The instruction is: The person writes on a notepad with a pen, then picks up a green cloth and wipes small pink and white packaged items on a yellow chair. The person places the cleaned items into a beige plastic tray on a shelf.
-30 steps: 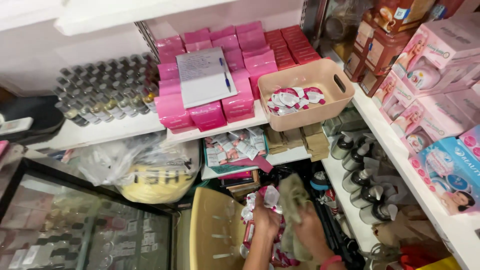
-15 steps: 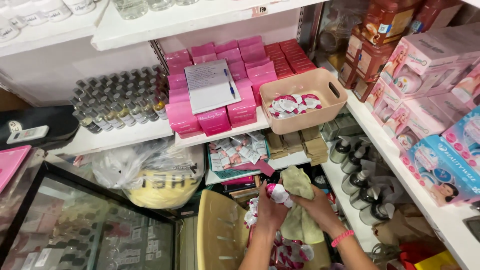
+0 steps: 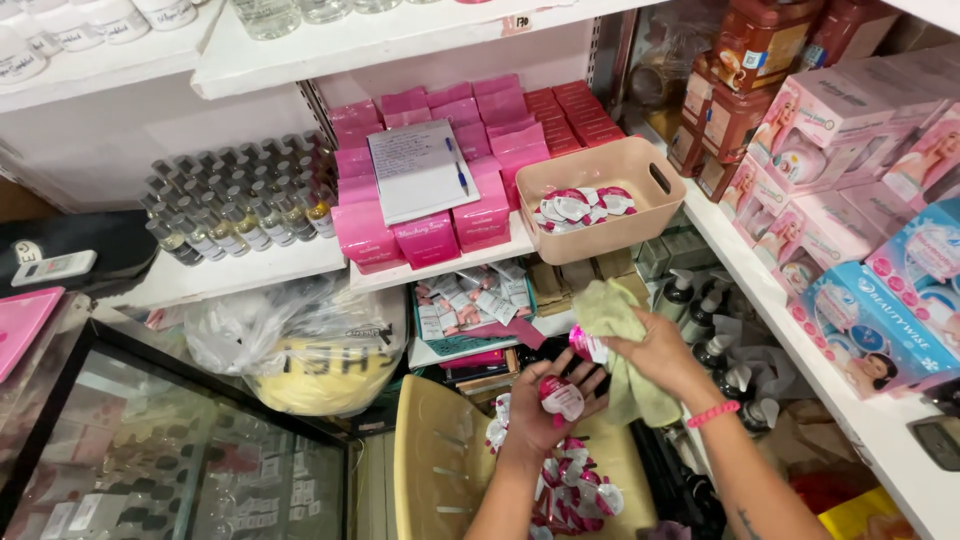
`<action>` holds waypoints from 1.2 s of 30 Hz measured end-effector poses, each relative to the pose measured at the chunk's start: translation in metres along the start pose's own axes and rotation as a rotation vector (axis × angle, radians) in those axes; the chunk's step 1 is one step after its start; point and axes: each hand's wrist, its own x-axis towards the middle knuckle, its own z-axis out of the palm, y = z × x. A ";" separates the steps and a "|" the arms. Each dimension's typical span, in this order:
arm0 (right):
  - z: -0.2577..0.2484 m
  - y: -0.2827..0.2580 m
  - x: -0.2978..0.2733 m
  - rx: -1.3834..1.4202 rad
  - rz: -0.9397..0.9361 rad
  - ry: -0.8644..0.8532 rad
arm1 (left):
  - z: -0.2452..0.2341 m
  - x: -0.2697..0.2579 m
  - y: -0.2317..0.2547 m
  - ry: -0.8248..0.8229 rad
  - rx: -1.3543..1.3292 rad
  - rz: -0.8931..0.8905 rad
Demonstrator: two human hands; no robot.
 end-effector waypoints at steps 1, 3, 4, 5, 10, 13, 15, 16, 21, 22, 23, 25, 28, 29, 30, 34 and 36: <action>-0.006 -0.008 0.002 0.007 0.006 0.008 | 0.011 -0.010 0.000 0.105 0.054 -0.004; -0.007 -0.014 0.003 -0.055 -0.011 -0.069 | 0.011 -0.014 -0.001 0.048 0.026 0.006; -0.007 -0.016 0.003 -0.115 -0.026 -0.143 | 0.011 -0.016 -0.002 -0.007 0.001 0.014; 0.001 -0.020 0.001 -0.115 -0.025 -0.145 | 0.003 -0.011 -0.004 -0.004 -0.001 0.015; 0.033 -0.047 -0.022 -0.724 -0.344 0.035 | -0.059 0.023 -0.007 -0.053 0.091 0.071; 0.046 -0.044 -0.034 -0.815 -0.415 0.192 | -0.042 0.019 -0.009 -0.010 0.033 0.084; 0.059 -0.033 -0.044 -0.784 -0.417 0.191 | -0.049 0.024 -0.006 -0.023 0.012 0.144; 0.064 -0.028 -0.047 -0.753 -0.423 0.194 | -0.051 0.028 -0.003 -0.042 -0.007 0.206; 0.059 -0.043 -0.066 -0.709 -0.413 0.091 | -0.045 0.030 -0.001 0.054 0.037 0.227; 0.058 -0.042 -0.065 -0.709 -0.421 0.078 | -0.044 0.031 -0.002 0.047 0.045 0.243; 0.054 -0.033 -0.060 -0.707 -0.418 0.078 | -0.048 0.037 -0.004 0.050 0.046 0.241; 0.047 -0.017 -0.046 -0.735 -0.373 0.195 | -0.054 0.049 -0.006 0.056 0.080 0.212; 0.031 -0.017 -0.046 -0.600 -0.208 0.325 | -0.071 0.065 -0.003 0.180 0.035 0.178; 0.034 -0.012 -0.050 -0.601 -0.208 0.326 | -0.064 0.064 -0.003 0.179 0.035 0.178; 0.036 -0.007 -0.056 -0.578 -0.306 0.291 | -0.058 0.064 -0.005 0.173 0.001 0.179; 0.044 0.003 -0.064 -0.562 -0.458 -0.081 | -0.021 0.062 -0.010 -0.157 0.059 0.356; 0.035 0.018 -0.048 -0.552 -0.494 0.090 | -0.005 0.070 -0.002 0.062 0.067 0.348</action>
